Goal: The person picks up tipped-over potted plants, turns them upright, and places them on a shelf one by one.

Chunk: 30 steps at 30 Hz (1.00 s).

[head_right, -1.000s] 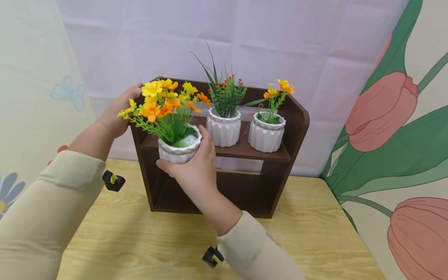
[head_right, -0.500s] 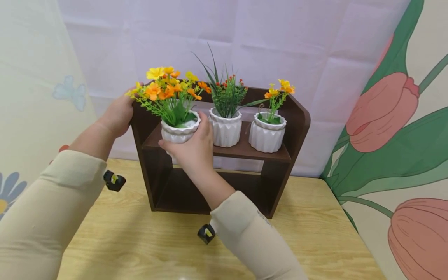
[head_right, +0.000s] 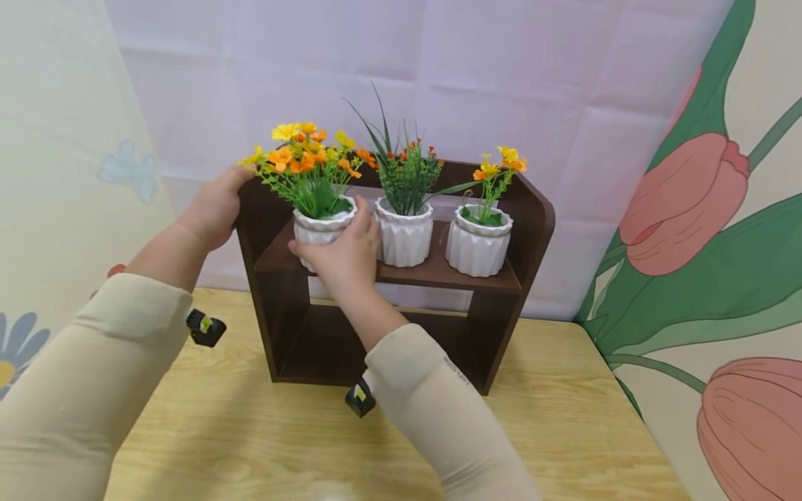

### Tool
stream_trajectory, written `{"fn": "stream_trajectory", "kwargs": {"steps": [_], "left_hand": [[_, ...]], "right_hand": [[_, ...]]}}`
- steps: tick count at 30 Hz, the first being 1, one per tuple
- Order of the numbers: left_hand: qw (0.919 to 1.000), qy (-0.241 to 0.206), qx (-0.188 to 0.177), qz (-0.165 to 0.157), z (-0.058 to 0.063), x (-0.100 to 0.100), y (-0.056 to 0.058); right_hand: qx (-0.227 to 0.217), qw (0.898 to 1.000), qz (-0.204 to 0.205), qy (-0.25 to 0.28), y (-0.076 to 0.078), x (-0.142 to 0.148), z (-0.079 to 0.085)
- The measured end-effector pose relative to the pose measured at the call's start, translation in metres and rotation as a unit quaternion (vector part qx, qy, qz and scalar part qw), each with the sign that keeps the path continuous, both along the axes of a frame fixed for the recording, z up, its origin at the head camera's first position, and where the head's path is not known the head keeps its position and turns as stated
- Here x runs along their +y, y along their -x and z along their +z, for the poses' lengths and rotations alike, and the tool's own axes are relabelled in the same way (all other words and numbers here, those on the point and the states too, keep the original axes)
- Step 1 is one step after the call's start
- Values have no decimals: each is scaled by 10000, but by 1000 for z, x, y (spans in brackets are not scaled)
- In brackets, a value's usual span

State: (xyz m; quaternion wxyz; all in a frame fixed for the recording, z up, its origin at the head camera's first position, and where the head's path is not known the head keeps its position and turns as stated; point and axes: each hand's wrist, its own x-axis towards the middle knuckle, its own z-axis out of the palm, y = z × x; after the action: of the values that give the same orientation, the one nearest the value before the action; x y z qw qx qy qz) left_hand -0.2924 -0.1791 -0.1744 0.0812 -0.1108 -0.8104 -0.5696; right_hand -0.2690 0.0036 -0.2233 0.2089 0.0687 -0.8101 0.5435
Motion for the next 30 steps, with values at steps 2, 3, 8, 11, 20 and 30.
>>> {"fn": "stream_trajectory", "kwargs": {"steps": [2,3,8,11,20,30], "left_hand": [[10000,2,-3,20,0,0,-1],[10000,-17,18,20,-1,0,0],[9998,-21,1,184,-2,1,0],[9995,16,-84,295,-2,1,-1],[9999,-12,-68,86,-2,0,-3],[10000,71,62,-16,-2,0,-2]], "right_hand": [[-10,10000,-38,-48,3,-1,0],[-14,10000,-43,-54,4,-2,0],[-20,10000,-9,-49,10,-8,-1],[-40,9999,-26,-105,13,-11,-2],[-169,9998,-33,-91,21,-13,-2],[-136,9998,-65,-88,25,-15,-2]]}}
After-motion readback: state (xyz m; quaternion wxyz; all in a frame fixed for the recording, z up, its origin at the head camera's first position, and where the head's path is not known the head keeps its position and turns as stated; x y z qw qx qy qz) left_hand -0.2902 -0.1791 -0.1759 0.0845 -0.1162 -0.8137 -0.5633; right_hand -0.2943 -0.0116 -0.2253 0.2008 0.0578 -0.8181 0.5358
